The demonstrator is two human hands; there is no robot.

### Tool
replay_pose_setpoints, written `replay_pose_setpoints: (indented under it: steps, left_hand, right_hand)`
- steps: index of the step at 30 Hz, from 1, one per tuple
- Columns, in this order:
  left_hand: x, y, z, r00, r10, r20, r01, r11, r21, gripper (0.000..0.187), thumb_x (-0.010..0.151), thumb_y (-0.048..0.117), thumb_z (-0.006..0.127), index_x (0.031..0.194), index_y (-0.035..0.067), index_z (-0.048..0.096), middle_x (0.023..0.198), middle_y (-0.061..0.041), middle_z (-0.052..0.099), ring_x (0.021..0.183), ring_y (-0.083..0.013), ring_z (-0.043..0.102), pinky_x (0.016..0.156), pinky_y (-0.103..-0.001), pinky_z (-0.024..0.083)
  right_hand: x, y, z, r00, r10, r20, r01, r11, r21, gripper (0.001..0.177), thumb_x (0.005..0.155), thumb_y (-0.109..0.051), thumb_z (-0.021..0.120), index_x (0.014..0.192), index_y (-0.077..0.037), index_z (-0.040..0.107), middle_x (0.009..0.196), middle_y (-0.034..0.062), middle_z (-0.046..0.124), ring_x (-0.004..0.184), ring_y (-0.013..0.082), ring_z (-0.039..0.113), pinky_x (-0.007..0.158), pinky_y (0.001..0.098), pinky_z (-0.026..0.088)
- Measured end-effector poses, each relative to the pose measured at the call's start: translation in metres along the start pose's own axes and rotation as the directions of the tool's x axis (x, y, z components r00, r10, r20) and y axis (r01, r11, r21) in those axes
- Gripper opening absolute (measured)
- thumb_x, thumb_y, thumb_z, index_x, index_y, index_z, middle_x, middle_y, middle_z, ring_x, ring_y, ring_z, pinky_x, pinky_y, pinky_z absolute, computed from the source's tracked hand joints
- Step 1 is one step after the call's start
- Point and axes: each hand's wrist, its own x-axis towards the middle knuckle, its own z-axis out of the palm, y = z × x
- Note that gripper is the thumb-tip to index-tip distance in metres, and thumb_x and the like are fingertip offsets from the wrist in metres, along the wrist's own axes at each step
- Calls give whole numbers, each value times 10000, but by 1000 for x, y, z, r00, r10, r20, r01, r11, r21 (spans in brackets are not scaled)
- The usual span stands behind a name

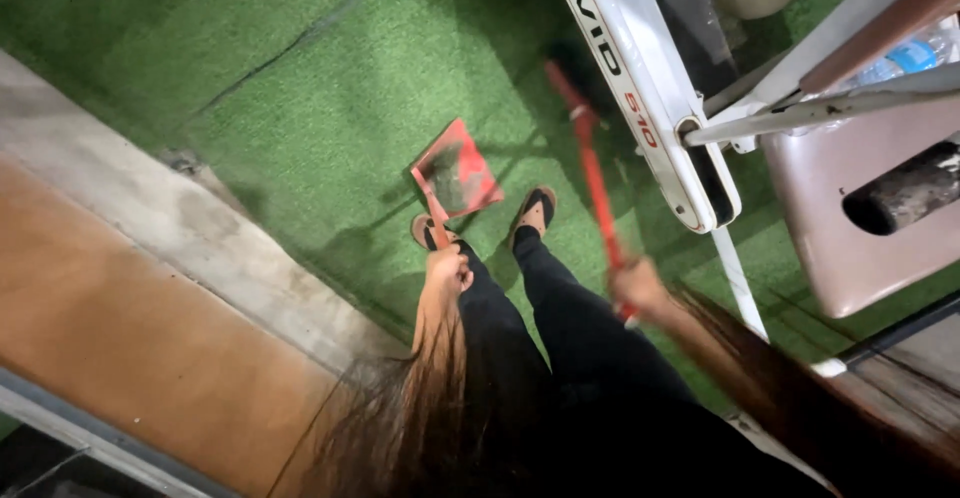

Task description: Sweeping the green artificial turf floor in a gym around exercise equipment using a broom and dustpan.

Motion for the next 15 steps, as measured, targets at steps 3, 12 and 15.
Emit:
replay_pose_setpoints:
  steps: [3,12,15]
  left_hand:
    - [16,-8,16,996,-40,-81,41,999,5,85,940,148,635,884,172,575,600,6,476,500,-159,445,505,-398,452]
    - [32,-16,12,995,-7,95,14,997,-81,171,952,267,605,823,210,507,590,49,431,459,-127,422,461,-368,414]
    - [-14,-2,12,999,-22,49,28,991,-128,130,956,240,605,844,222,541,604,66,429,470,-97,382,501,-362,459]
  right_hand:
    - [-28,29,15,991,77,110,-74,997,-29,599,949,-79,553,1538,-151,464,615,51,516,424,178,468,357,317,397]
    - [8,68,-77,854,137,501,-282,933,225,557,984,-232,437,1498,-240,220,608,2,372,435,107,352,359,257,332]
    - [91,118,-95,846,99,523,-427,713,556,547,1045,-506,513,1228,-74,230,629,-40,368,455,104,367,365,266,339]
